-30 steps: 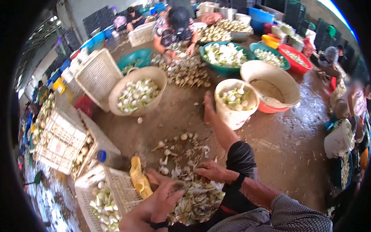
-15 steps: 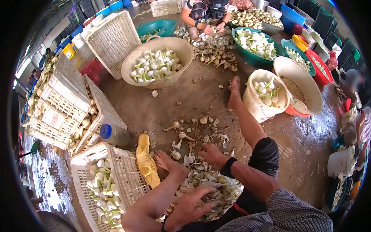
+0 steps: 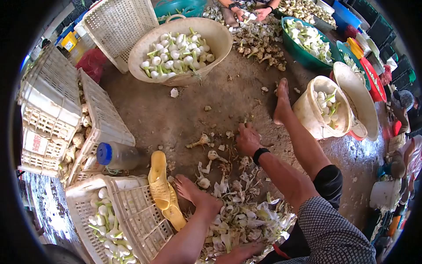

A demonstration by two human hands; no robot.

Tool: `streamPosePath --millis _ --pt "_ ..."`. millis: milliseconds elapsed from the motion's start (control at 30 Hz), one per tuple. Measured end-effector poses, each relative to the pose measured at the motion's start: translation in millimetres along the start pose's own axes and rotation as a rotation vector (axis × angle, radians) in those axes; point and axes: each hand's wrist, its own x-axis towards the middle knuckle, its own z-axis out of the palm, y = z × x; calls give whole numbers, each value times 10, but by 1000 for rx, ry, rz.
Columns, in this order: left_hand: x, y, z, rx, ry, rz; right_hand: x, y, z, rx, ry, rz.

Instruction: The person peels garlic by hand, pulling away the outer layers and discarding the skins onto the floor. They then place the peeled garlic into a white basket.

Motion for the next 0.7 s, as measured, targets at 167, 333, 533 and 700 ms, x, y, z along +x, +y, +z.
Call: streamPosePath --millis 167,333,533,700 --pt "78 -141 195 -5 -40 16 231 125 -102 380 -208 70" --pt "-129 -137 -135 -121 36 152 249 133 -83 134 -197 150" --pt "-2028 -748 -1619 -850 -693 842 -535 -491 -355 831 -507 266" --pt "-1961 -751 -1596 -908 -311 821 -1288 -1415 -1363 1257 -721 243"
